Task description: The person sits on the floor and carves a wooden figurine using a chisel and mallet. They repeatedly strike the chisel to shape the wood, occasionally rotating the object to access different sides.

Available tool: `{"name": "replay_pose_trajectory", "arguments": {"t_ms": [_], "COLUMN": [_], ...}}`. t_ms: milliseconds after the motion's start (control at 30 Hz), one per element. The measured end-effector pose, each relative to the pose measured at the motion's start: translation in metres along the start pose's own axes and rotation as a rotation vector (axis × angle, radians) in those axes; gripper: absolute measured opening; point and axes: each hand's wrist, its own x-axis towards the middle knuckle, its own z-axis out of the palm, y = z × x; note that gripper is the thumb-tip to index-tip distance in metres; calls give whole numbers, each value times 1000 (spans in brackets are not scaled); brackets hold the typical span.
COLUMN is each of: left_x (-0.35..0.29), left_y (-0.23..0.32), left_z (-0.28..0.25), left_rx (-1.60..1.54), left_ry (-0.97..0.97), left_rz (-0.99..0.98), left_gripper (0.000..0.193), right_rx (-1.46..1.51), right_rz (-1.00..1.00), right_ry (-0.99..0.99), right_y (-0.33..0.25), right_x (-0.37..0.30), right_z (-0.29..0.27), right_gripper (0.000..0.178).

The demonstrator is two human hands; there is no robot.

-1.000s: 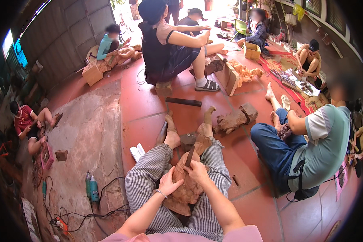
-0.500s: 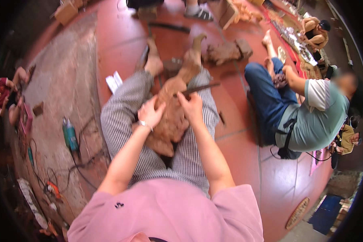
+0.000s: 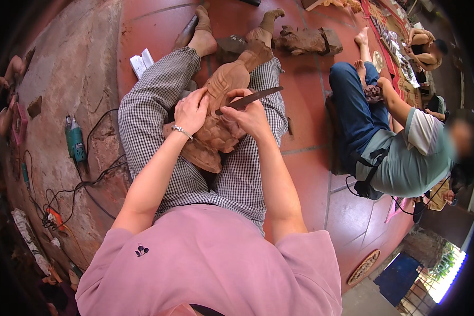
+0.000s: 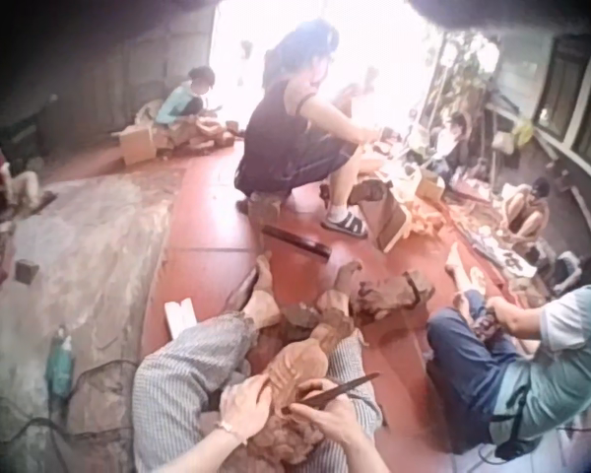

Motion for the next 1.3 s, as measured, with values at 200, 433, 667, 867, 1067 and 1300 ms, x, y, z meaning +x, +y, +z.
{"name": "replay_pose_trajectory", "arguments": {"t_ms": [200, 433, 667, 867, 1067, 1300], "left_x": [-1, -4, -2, 2, -1, -1], "left_y": [-4, -1, -2, -1, -4, 2], "left_z": [4, 3, 1, 0, 0, 0], "left_rx": [9, 64, -18, -30, -19, 7], "left_ry": [51, 137, 77, 95, 115, 108], "left_rz": [53, 129, 57, 89, 91, 106], "left_gripper": [38, 36, 36, 36, 36, 36], "right_rx": [28, 22, -112, 10, -407, -420], "right_rz": [-59, 9, 72, 8, -200, -50], "right_ry": [69, -68, -238, -332, -636, -844], "right_y": [0, -9, -15, -18, -32, -49], "right_x": [13, 12, 21, 40, 57, 91], "right_z": [-1, -4, -22, -24, -25, -15], "right_gripper": [29, 32, 28, 18, 18, 28]}}
